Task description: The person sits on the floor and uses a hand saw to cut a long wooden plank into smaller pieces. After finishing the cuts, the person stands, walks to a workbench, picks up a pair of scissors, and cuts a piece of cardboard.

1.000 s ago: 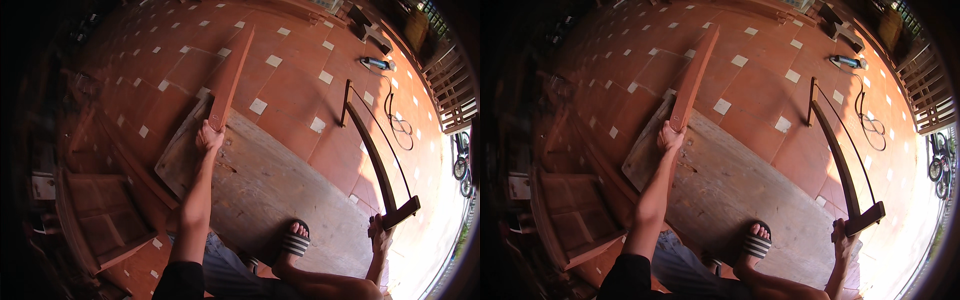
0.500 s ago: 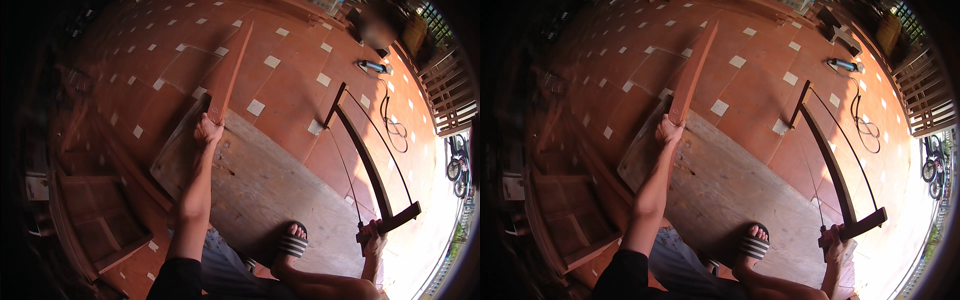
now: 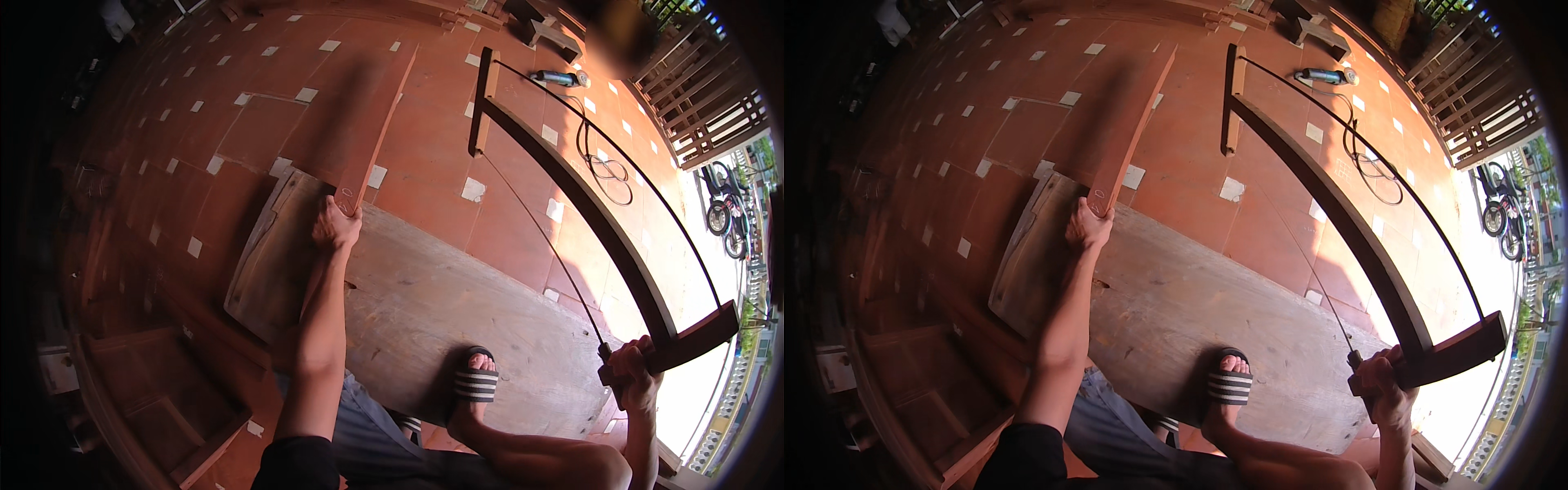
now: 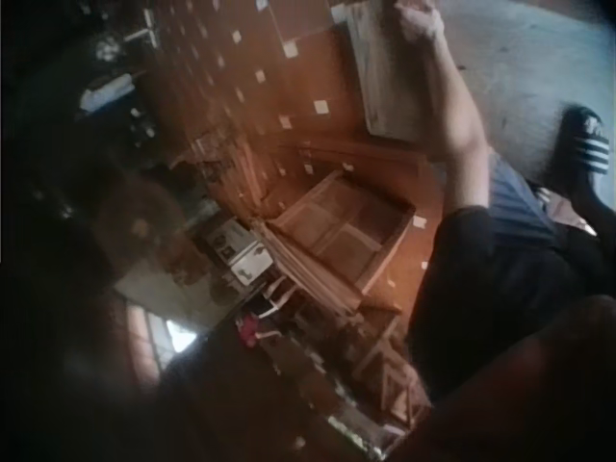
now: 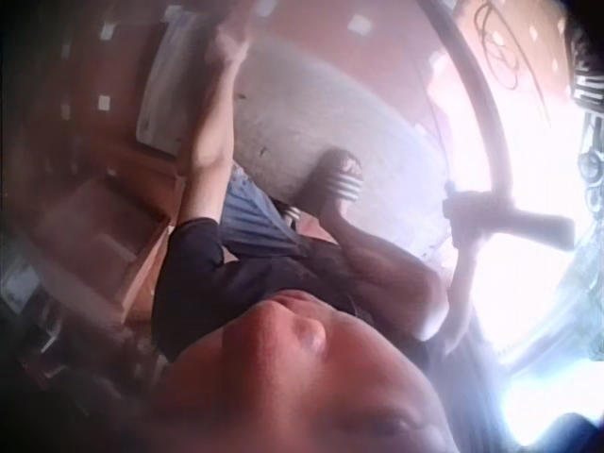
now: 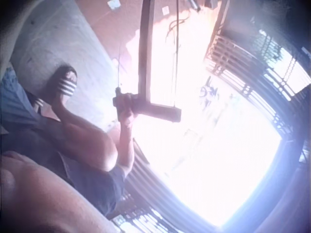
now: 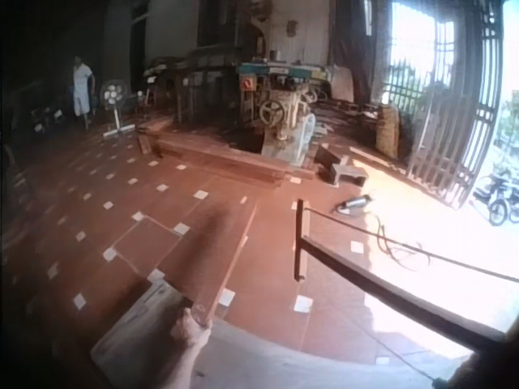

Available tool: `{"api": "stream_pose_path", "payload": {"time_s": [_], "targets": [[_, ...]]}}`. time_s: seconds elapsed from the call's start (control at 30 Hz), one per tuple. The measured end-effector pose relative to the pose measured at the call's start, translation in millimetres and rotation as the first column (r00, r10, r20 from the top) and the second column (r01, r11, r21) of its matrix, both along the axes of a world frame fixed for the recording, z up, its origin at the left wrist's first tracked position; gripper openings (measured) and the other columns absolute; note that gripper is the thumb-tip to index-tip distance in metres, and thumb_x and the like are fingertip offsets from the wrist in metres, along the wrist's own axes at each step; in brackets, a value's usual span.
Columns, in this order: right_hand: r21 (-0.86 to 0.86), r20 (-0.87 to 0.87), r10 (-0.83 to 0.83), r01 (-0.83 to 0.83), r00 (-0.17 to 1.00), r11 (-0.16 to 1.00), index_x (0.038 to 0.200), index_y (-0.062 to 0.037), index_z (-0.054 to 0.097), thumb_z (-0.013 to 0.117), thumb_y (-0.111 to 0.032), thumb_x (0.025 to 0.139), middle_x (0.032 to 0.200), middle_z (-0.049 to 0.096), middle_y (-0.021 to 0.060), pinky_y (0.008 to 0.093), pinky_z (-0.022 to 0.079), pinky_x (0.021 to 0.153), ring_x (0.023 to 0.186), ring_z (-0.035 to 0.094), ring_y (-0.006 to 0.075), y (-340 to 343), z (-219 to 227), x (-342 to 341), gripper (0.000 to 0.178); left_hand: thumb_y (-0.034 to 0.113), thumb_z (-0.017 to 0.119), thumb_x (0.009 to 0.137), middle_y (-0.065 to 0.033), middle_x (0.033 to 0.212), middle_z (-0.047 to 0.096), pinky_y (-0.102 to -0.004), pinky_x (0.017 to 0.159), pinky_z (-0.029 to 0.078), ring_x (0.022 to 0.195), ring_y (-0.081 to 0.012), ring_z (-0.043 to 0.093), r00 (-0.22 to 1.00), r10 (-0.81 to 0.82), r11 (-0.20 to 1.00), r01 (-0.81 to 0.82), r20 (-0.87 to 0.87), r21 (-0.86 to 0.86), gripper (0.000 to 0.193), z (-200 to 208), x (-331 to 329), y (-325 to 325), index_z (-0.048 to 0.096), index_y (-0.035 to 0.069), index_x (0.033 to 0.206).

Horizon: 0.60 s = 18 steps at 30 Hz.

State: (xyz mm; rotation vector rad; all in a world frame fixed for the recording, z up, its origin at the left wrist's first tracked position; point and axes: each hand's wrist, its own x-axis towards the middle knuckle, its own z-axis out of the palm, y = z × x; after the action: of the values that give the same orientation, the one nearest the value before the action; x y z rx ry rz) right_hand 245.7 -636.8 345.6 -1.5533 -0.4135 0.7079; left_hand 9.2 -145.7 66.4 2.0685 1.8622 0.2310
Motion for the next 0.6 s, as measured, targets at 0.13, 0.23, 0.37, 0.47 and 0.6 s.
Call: {"api": "stream_pose_path", "payload": {"time_s": [0.13,0.23,0.37,0.47,0.6], "targets": [[-0.004,-0.011,0.090,-0.090,0.996,0.996,0.089,-0.0085,0.049,0.069,-0.013,0.098,0.065,0.051,0.0046,0.0337,0.043,0.058,0.054,0.048,0.0150,23,38,-7,0.022,0.048,0.078,0.082,-0.0155,0.117,0.068,-0.0523,0.082,0.059,0.104,-0.0387,0.071,1.000,0.000,1.000,0.000,0.009,0.012,0.059,-10,-5,-4,0.057,0.008,0.121],[-0.039,0.067,0.138,-0.135,0.988,0.990,0.091,-0.0045,0.052,0.066,-0.010,0.097,0.066,0.053,0.0066,0.0342,0.046,0.056,0.055,0.052,0.0156,31,46,-11,0.016,0.047,0.077,0.083,-0.0156,0.118,0.068,-0.0519,0.082,0.059,0.104,-0.0384,0.070,1.000,0.007,0.998,-0.009,0.029,0.056,0.058,-11,-6,-2,0.058,0.008,0.121],[-0.085,0.103,0.227,-0.219,0.968,0.972,0.092,-0.0050,0.052,0.067,-0.012,0.097,0.064,0.050,0.0051,0.0354,0.048,0.056,0.054,0.052,0.0166,39,57,-18,0.017,0.045,0.076,0.084,-0.0161,0.118,0.067,-0.0508,0.083,0.059,0.105,-0.0379,0.070,1.000,0.002,1.000,-0.003,0.020,0.016,0.057,-1,-6,-5,0.057,0.007,0.122],[-0.097,0.097,0.264,-0.255,0.960,0.962,0.091,-0.0068,0.051,0.069,-0.015,0.097,0.063,0.049,0.0041,0.0359,0.048,0.057,0.054,0.050,0.0166,51,62,-21,0.020,0.044,0.075,0.086,-0.0162,0.120,0.066,-0.0499,0.085,0.059,0.108,-0.0371,0.069,0.995,-0.071,0.996,0.067,0.065,0.065,0.057,-15,-19,-4,0.056,0.007,0.124],[-0.042,0.061,0.275,-0.273,0.960,0.961,0.087,-0.0081,0.048,0.068,-0.017,0.097,0.063,0.050,0.0039,0.0351,0.048,0.059,0.054,0.050,0.0163,91,52,-26,0.024,0.045,0.075,0.087,-0.0160,0.122,0.064,-0.0494,0.087,0.058,0.111,-0.0360,0.068,0.998,-0.060,0.997,0.059,0.020,0.054,0.057,-9,-24,-7,0.055,0.007,0.125]]}}
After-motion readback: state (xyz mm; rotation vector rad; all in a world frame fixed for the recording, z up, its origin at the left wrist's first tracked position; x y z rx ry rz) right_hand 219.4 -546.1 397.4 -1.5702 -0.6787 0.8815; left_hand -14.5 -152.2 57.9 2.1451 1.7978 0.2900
